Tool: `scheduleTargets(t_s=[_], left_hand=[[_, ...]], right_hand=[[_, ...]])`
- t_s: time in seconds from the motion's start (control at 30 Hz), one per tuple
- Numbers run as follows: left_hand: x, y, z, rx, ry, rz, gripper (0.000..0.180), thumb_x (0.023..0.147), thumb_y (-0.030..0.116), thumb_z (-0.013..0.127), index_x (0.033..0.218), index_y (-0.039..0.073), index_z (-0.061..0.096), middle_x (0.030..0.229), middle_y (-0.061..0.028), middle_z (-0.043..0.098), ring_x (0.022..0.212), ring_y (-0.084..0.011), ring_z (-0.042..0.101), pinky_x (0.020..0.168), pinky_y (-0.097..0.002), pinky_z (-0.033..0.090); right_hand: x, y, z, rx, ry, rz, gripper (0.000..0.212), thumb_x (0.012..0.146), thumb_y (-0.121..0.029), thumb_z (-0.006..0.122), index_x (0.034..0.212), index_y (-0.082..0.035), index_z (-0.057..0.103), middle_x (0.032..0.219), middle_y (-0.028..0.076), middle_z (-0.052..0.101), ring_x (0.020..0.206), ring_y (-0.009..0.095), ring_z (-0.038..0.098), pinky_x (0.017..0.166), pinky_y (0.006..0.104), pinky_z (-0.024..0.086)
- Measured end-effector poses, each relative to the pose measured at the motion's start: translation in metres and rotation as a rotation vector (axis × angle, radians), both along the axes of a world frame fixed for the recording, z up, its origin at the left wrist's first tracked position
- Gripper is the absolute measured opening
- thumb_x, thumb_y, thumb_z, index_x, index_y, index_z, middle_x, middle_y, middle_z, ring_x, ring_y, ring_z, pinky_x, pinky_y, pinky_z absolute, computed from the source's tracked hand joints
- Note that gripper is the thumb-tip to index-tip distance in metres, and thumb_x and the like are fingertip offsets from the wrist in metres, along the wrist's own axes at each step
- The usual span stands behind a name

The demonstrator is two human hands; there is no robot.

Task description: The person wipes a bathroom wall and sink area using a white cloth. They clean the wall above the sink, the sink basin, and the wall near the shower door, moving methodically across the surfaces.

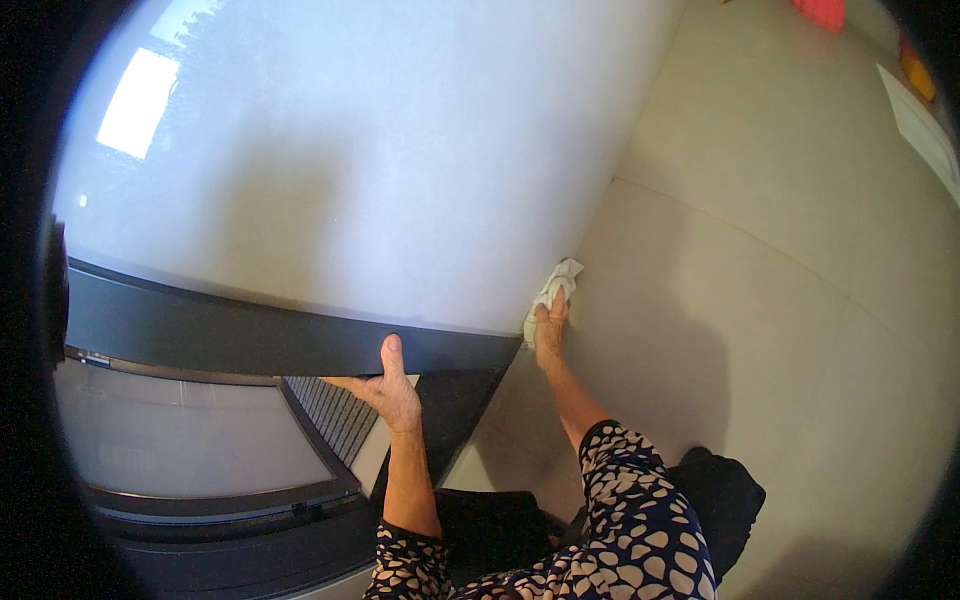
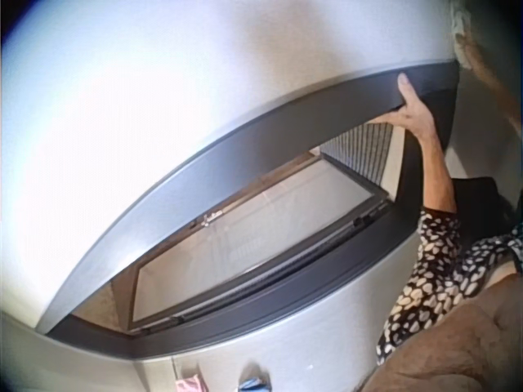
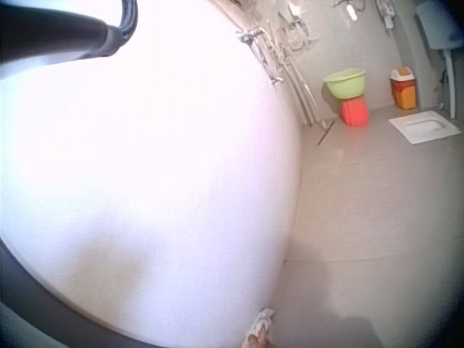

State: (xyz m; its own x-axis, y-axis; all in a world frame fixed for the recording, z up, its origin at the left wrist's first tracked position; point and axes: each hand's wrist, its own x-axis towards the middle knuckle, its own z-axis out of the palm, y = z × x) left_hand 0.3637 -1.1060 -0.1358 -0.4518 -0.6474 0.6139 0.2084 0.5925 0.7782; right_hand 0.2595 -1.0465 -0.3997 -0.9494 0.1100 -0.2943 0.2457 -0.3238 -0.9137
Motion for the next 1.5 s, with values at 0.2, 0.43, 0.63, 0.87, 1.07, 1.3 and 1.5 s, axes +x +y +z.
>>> scheduleTargets(t_s=[0.2,0.43,0.63,0.87,1.07,1.3,1.5], left_hand=[[-0.001,-0.014,-0.015,-0.035,-0.076,-0.046,0.095,0.075,-0.002,0.072,0.142,0.001,0.004,0.138,-0.0167,0.023,0.122,-0.0244,0.032,0.104,-0.037,0.028],[-0.018,-0.019,-0.021,-0.009,-0.003,-0.066,0.097,0.075,-0.002,0.072,0.142,0.0,0.002,0.137,-0.0162,0.025,0.121,-0.024,0.033,0.103,-0.0355,0.029],[-0.017,-0.01,-0.011,0.069,0.022,-0.08,0.094,0.076,-0.001,0.071,0.142,-0.002,0.004,0.139,-0.0189,0.024,0.123,-0.0251,0.032,0.105,-0.0366,0.028],[0.011,-0.008,-0.016,-0.088,-0.087,0.019,0.091,0.08,0.001,0.067,0.144,0.001,0.003,0.144,-0.0195,0.019,0.127,-0.0276,0.028,0.109,-0.0396,0.022],[0.036,-0.007,-0.018,0.038,-0.067,-0.024,0.094,0.079,0.0,0.067,0.145,0.003,0.001,0.143,-0.0183,0.02,0.128,-0.0273,0.028,0.11,-0.0408,0.022],[0.051,-0.017,-0.024,-0.03,-0.12,-0.046,0.095,0.077,0.0,0.069,0.145,0.003,0.002,0.142,-0.0171,0.023,0.126,-0.027,0.03,0.109,-0.0405,0.023],[0.036,-0.02,-0.03,-0.094,-0.128,-0.037,0.096,0.076,0.001,0.071,0.144,0.001,0.003,0.141,-0.0174,0.024,0.125,-0.027,0.03,0.107,-0.0397,0.022]], right_hand=[[-0.011,0.0,0.005,-0.373,-0.136,-0.023,0.062,0.088,-0.009,0.048,0.145,-0.007,0.024,0.151,0.017,0.011,0.138,0.032,0.016,0.11,0.0355,0.02],[0.015,-0.023,0.097,-0.107,0.309,0.101,0.054,0.087,-0.009,0.053,0.139,-0.01,0.038,0.152,0.016,0.012,0.139,0.034,0.015,0.112,0.0401,0.015],[0.025,-0.008,0.171,0.382,1.055,0.084,0.04,0.073,0.0,0.064,0.11,-0.015,0.063,0.148,0.016,0.025,0.136,0.04,0.019,0.107,0.0531,0.02],[-0.024,0.012,0.153,0.552,1.044,-0.134,0.037,0.075,-0.012,0.062,0.112,-0.011,0.058,0.14,0.02,0.033,0.13,0.041,0.027,0.102,0.0544,0.024],[-0.081,0.04,0.098,0.376,0.446,-0.298,0.054,0.089,-0.017,0.049,0.139,-0.002,0.035,0.135,0.025,0.037,0.121,0.037,0.038,0.102,0.0427,0.03],[-0.077,0.064,0.018,-0.134,-0.165,-0.24,0.059,0.092,-0.024,0.043,0.145,-0.005,0.023,0.145,0.017,0.031,0.128,0.028,0.037,0.105,0.0347,0.028],[-0.061,0.047,0.041,-0.356,-0.197,-0.129,0.06,0.094,-0.023,0.042,0.147,-0.008,0.018,0.152,0.011,0.019,0.135,0.025,0.027,0.108,0.0338,0.025]])
